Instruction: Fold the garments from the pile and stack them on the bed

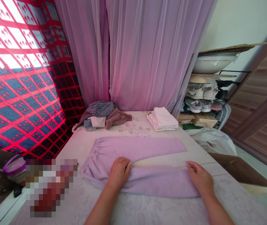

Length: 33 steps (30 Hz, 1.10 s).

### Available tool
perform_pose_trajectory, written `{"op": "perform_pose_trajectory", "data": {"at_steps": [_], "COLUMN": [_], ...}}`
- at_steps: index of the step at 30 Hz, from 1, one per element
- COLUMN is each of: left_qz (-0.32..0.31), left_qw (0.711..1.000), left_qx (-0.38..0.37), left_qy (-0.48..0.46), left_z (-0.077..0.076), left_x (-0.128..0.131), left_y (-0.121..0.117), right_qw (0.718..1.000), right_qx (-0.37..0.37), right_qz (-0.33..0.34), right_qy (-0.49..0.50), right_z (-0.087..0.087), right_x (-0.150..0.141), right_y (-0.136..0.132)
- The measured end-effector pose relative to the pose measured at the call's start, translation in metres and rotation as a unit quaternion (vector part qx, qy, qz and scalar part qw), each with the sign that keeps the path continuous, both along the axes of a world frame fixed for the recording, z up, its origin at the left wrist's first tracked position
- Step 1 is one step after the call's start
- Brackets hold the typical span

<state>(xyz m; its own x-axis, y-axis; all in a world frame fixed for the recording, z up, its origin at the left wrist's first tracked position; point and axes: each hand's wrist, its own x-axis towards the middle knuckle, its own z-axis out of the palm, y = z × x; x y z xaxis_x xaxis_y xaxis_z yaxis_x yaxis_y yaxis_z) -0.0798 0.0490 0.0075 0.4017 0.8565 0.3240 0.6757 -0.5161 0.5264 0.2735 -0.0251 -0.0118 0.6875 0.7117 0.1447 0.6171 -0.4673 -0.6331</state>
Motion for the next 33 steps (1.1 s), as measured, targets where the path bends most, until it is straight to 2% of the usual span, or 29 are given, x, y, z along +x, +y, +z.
{"op": "perform_pose_trajectory", "data": {"at_steps": [5,15,33], "left_qz": [0.002,0.001,0.004], "left_qw": [1.0,1.0,1.0], "left_qx": [-0.002,-0.002,-0.002], "left_qy": [0.003,-0.003,-0.001], "left_z": [-0.001,-0.002,-0.002], "left_x": [0.0,0.0,0.0], "left_y": [0.001,0.001,0.001], "right_qw": [1.0,1.0,1.0], "right_qx": [-0.005,0.016,0.017], "right_qz": [-0.002,0.006,0.0], "right_qy": [0.0,-0.011,-0.001], "right_z": [0.003,-0.009,-0.009], "right_x": [-0.001,0.006,0.006], "right_y": [0.0,0.0,0.0]}}
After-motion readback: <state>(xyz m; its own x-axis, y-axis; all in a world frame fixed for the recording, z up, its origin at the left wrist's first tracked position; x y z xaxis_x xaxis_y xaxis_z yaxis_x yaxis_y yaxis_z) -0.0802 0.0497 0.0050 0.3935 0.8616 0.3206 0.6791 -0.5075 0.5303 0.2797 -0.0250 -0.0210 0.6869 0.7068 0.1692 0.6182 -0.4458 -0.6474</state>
